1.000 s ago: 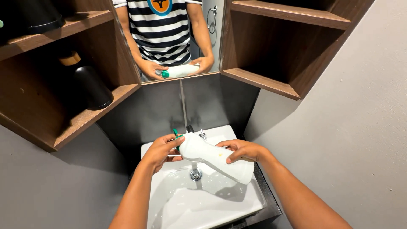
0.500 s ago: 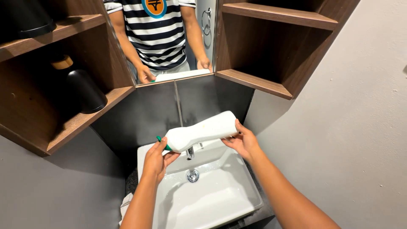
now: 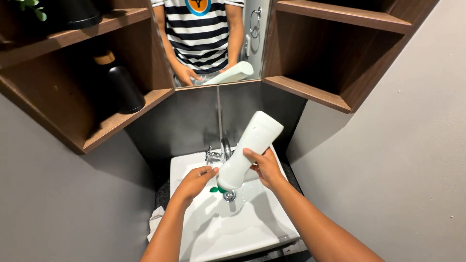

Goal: Cleaning a bathroom sink and faucet with detergent and a cloth, and organizing toiletries on shelves.

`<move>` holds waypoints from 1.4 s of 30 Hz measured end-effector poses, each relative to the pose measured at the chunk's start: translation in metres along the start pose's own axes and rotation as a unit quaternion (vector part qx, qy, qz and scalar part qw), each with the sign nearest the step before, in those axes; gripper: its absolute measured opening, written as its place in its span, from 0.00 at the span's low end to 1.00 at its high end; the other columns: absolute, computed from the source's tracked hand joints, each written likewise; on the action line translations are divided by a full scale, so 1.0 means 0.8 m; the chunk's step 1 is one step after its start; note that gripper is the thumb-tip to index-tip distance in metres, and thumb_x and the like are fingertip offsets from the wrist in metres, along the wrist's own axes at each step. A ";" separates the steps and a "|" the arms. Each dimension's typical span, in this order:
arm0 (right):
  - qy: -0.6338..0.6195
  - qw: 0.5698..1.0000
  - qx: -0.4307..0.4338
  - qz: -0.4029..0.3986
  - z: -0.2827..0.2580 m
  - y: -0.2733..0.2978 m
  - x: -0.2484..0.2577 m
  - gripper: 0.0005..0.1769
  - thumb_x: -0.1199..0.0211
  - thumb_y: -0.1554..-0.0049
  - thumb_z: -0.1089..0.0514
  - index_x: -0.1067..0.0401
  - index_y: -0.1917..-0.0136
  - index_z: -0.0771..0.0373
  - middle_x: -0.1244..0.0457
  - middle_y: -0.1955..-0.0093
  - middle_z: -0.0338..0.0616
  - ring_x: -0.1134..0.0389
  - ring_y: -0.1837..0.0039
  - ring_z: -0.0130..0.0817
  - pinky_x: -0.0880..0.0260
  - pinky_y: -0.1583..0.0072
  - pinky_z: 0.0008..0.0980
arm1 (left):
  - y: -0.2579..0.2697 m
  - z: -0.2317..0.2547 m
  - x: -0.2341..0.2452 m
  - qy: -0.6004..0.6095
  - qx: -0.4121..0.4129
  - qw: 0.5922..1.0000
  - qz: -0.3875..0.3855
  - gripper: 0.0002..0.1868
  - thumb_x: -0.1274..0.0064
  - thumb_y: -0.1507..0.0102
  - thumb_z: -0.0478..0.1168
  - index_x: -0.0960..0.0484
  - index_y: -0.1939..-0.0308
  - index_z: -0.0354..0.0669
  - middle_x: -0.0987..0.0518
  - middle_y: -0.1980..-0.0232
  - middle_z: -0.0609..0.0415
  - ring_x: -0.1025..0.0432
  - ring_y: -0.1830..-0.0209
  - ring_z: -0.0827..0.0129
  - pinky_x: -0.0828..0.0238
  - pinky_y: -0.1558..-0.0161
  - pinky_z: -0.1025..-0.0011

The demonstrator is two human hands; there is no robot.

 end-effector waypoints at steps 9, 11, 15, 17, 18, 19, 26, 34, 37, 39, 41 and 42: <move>0.112 0.988 0.041 -0.099 0.009 0.030 -0.069 0.42 0.21 0.58 0.52 0.34 0.34 0.67 0.31 0.40 0.50 0.29 0.37 0.39 0.30 0.36 0.38 | 0.055 0.062 -0.016 -0.116 -0.096 0.988 -0.031 0.47 0.34 0.48 0.56 0.32 0.28 0.44 0.24 0.32 0.49 0.31 0.32 0.57 0.31 0.36 0.59; 0.125 0.986 0.032 -0.109 0.012 0.031 -0.073 0.43 0.21 0.58 0.52 0.34 0.34 0.67 0.31 0.40 0.50 0.29 0.37 0.39 0.30 0.36 0.39 | 0.059 0.061 -0.012 -0.111 -0.091 0.989 -0.028 0.47 0.34 0.48 0.57 0.31 0.28 0.45 0.24 0.32 0.49 0.30 0.33 0.57 0.31 0.36 0.59; 0.121 0.989 0.012 -0.085 0.022 0.033 -0.068 0.43 0.22 0.59 0.52 0.35 0.34 0.67 0.32 0.40 0.51 0.29 0.37 0.41 0.29 0.37 0.41 | 0.061 0.053 -0.010 -0.104 -0.060 0.992 -0.026 0.47 0.34 0.49 0.57 0.31 0.28 0.49 0.24 0.32 0.51 0.30 0.34 0.59 0.30 0.37 0.59; 0.110 0.990 0.002 -0.092 0.022 0.035 -0.070 0.43 0.22 0.58 0.52 0.35 0.34 0.68 0.32 0.40 0.52 0.29 0.38 0.42 0.28 0.37 0.42 | 0.057 0.045 -0.012 -0.097 -0.066 0.993 -0.030 0.46 0.34 0.49 0.56 0.31 0.29 0.48 0.24 0.33 0.50 0.29 0.34 0.59 0.30 0.37 0.60; 0.098 0.990 -0.007 -0.097 0.022 0.036 -0.072 0.43 0.23 0.58 0.53 0.35 0.34 0.68 0.32 0.41 0.52 0.29 0.38 0.43 0.27 0.38 0.43 | 0.056 0.043 -0.012 -0.093 -0.074 0.992 -0.034 0.46 0.33 0.48 0.56 0.31 0.29 0.47 0.23 0.33 0.50 0.29 0.35 0.58 0.30 0.36 0.60; 0.098 0.990 -0.007 -0.098 0.024 0.037 -0.073 0.43 0.23 0.58 0.53 0.35 0.34 0.68 0.32 0.41 0.52 0.29 0.38 0.43 0.27 0.38 0.43 | 0.058 0.044 -0.012 -0.093 -0.073 0.992 -0.034 0.46 0.33 0.48 0.56 0.31 0.29 0.47 0.23 0.33 0.50 0.29 0.35 0.58 0.30 0.36 0.60; 0.095 0.991 0.025 -0.091 0.022 0.035 -0.069 0.41 0.24 0.56 0.54 0.35 0.33 0.68 0.32 0.40 0.52 0.29 0.38 0.39 0.29 0.36 0.40 | 0.056 0.052 -0.015 -0.086 -0.084 0.992 -0.035 0.45 0.35 0.48 0.58 0.28 0.30 0.46 0.23 0.34 0.49 0.27 0.37 0.59 0.30 0.38 0.62; 0.130 0.991 0.020 -0.026 0.038 0.014 -0.065 0.35 0.26 0.52 0.54 0.33 0.35 0.64 0.31 0.42 0.49 0.31 0.44 0.38 0.34 0.45 0.41 | 0.050 0.023 0.032 -0.040 -0.097 0.994 0.022 0.39 0.40 0.42 0.57 0.30 0.31 0.44 0.22 0.34 0.51 0.25 0.39 0.64 0.29 0.40 0.63; 0.027 0.999 -0.009 0.018 0.044 0.012 -0.057 0.31 0.29 0.49 0.53 0.34 0.36 0.63 0.32 0.41 0.46 0.29 0.41 0.37 0.27 0.41 0.43 | 0.049 0.001 0.071 -0.005 -0.102 0.988 0.114 0.32 0.47 0.36 0.58 0.22 0.34 0.42 0.17 0.40 0.46 0.24 0.42 0.63 0.30 0.40 0.66; -0.051 0.996 -0.044 0.066 0.055 0.010 -0.043 0.32 0.32 0.45 0.50 0.38 0.32 0.61 0.35 0.38 0.48 0.32 0.39 0.40 0.30 0.40 0.46 | 0.053 -0.007 0.081 0.055 -0.084 0.986 0.130 0.30 0.52 0.34 0.59 0.20 0.38 0.43 0.16 0.41 0.50 0.24 0.43 0.64 0.32 0.41 0.68; -0.082 0.993 -0.050 0.067 0.062 0.005 -0.043 0.33 0.33 0.45 0.49 0.38 0.31 0.61 0.36 0.36 0.48 0.32 0.37 0.41 0.29 0.38 0.47 | 0.062 0.016 0.070 0.017 -0.097 0.988 0.116 0.30 0.50 0.35 0.58 0.22 0.36 0.44 0.17 0.41 0.50 0.24 0.44 0.63 0.31 0.42 0.67; -0.114 0.990 -0.055 0.070 0.065 0.003 -0.042 0.34 0.34 0.45 0.48 0.39 0.30 0.62 0.37 0.34 0.47 0.33 0.34 0.42 0.28 0.36 0.49 | 0.066 0.031 0.061 -0.021 -0.111 0.988 0.101 0.31 0.48 0.36 0.58 0.23 0.35 0.45 0.17 0.42 0.50 0.23 0.45 0.62 0.30 0.42 0.67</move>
Point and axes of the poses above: each hand's wrist, its own y-axis away from the middle knuckle, its own x-axis out of the back of the hand, z = x × y, the point moved 10 cm from there along -y, towards the middle knuckle
